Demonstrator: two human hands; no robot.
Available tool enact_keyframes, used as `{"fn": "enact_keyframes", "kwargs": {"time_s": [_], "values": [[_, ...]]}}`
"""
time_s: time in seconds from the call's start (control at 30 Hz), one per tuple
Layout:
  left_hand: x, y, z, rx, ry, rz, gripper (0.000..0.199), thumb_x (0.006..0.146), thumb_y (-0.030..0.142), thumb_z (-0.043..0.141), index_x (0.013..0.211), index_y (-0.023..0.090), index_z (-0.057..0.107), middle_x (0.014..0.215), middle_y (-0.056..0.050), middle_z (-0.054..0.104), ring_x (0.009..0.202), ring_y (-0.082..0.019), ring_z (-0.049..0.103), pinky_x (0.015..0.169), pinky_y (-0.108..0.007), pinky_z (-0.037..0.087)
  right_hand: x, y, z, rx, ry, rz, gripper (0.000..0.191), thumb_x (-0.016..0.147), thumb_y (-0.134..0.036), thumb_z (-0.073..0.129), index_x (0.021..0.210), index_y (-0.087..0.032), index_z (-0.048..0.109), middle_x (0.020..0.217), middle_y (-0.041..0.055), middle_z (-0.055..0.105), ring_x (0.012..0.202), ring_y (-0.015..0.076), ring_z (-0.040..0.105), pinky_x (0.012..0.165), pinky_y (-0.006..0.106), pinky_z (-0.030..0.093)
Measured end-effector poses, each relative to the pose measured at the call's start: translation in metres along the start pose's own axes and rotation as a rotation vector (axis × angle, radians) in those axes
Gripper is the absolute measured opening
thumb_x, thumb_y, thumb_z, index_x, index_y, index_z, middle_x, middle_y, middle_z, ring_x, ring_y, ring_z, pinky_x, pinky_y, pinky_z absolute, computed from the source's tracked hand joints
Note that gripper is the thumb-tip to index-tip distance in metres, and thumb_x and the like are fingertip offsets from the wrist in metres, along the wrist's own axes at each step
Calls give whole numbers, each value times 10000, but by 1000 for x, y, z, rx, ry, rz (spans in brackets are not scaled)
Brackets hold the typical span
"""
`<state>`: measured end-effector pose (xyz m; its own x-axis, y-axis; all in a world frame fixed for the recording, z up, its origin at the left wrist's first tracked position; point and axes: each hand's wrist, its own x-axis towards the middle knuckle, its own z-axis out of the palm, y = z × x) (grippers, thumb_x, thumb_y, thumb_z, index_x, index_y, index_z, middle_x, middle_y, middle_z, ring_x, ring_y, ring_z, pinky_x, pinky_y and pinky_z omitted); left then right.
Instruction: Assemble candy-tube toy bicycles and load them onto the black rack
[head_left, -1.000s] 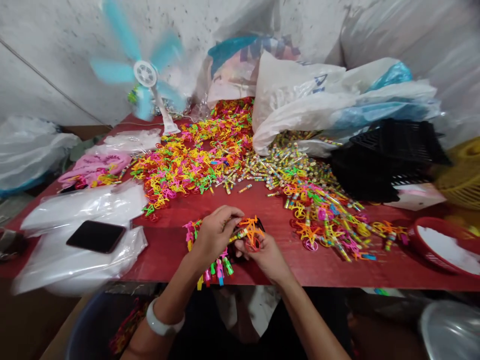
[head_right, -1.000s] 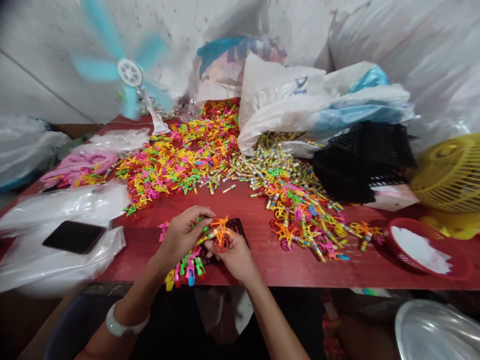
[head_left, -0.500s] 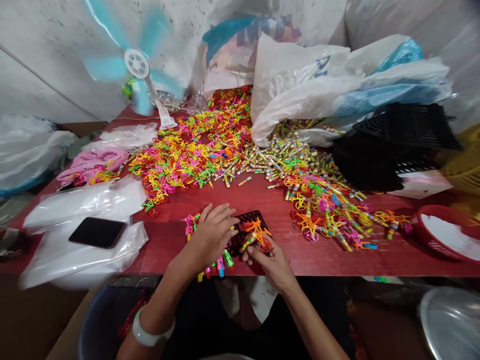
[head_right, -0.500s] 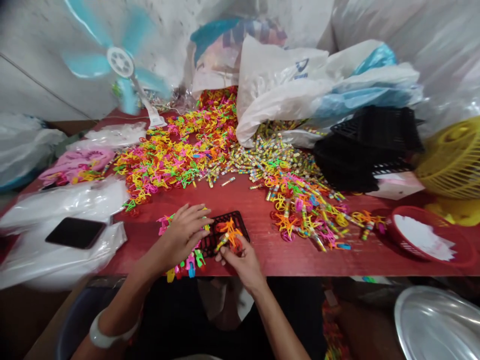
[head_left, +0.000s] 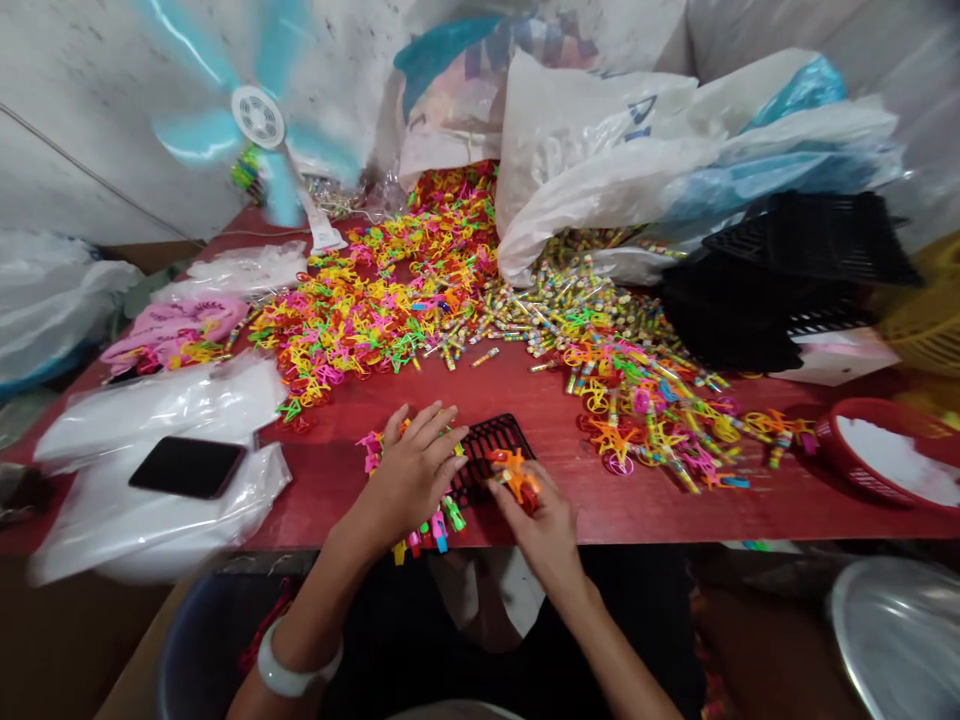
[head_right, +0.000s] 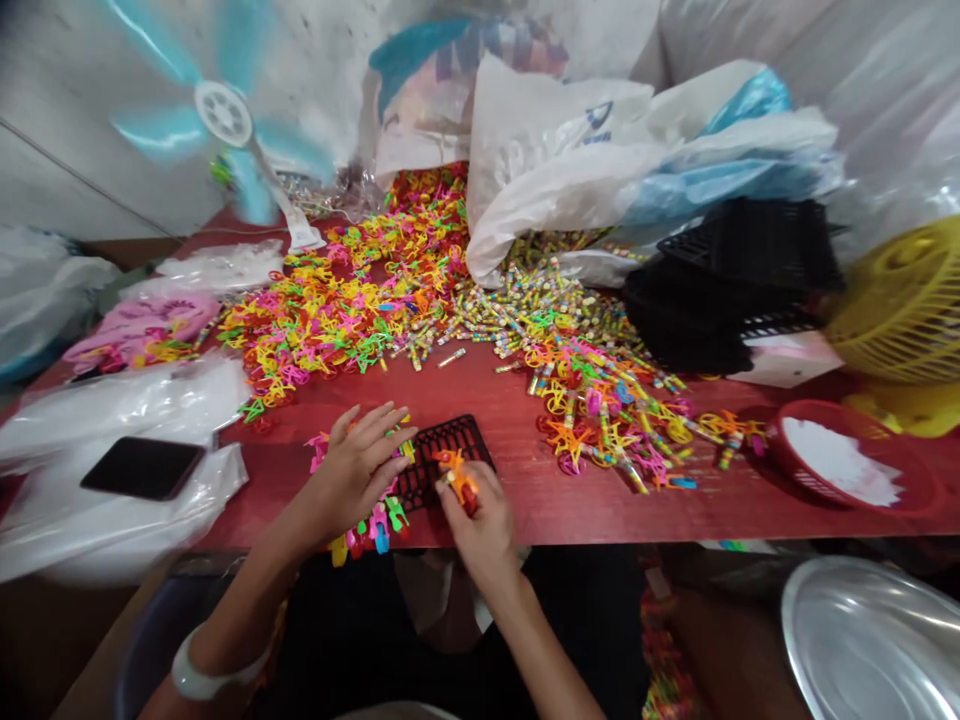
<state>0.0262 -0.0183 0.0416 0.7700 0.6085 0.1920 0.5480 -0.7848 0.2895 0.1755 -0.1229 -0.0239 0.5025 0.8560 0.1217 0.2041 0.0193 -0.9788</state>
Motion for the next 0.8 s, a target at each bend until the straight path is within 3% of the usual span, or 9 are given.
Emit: {"fn": "enact_keyframes", "kwargs": {"time_s": [0.1,0.3,0.5,0.6,0.7,0.8], "values": [[0,-1,1,-4,-9,-5,321,944,216,401,1205,210,588,1338,-95,569,1331,-242,413,1104,-519,236,-8,9,15,-57,-105,-99,109,836,-283,588,889,-210,649,889,68,652,808,201,629,738,312,506],[1,-1,1,-42,2,-13,331,953,198,375,1203,234,589,1282,-62,617,1329,-222,415,1104,-503,240,-16,21,32,-265,-153,-238,170,898,-233,476,1021,-208,591,880,86,658,801,228,647,704,328,525],[0,0,0,-7,5,35,329,932,368,471,1197,224,600,1302,-84,597,1342,-275,387,1102,-525,218,-21,20,24,-444,-348,-365,505,788,-30,393,1258,-189,489,1026,110,627,864,227,641,677,315,545],[0,2,1,36,-2,40,329,931,385,466,1193,246,610,1318,-68,586,1338,-283,386,1105,-526,201,-18,21,22,-348,-305,-408,555,750,16,388,1250,-207,486,1042,95,631,914,211,637,734,306,545],[0,3,3,57,-9,20,304,944,353,436,1163,274,630,1322,-36,584,1338,-271,384,1110,-511,191,-12,23,23,-175,-286,-429,440,794,14,403,1135,-225,547,1000,71,637,932,183,632,774,286,534],[1,2,4,57,-5,16,305,949,314,416,1166,288,629,1323,-23,583,1340,-264,380,1103,-508,194,-8,21,24,-152,-329,-387,360,816,-2,428,1054,-224,583,979,64,622,914,176,624,771,279,524]]}}
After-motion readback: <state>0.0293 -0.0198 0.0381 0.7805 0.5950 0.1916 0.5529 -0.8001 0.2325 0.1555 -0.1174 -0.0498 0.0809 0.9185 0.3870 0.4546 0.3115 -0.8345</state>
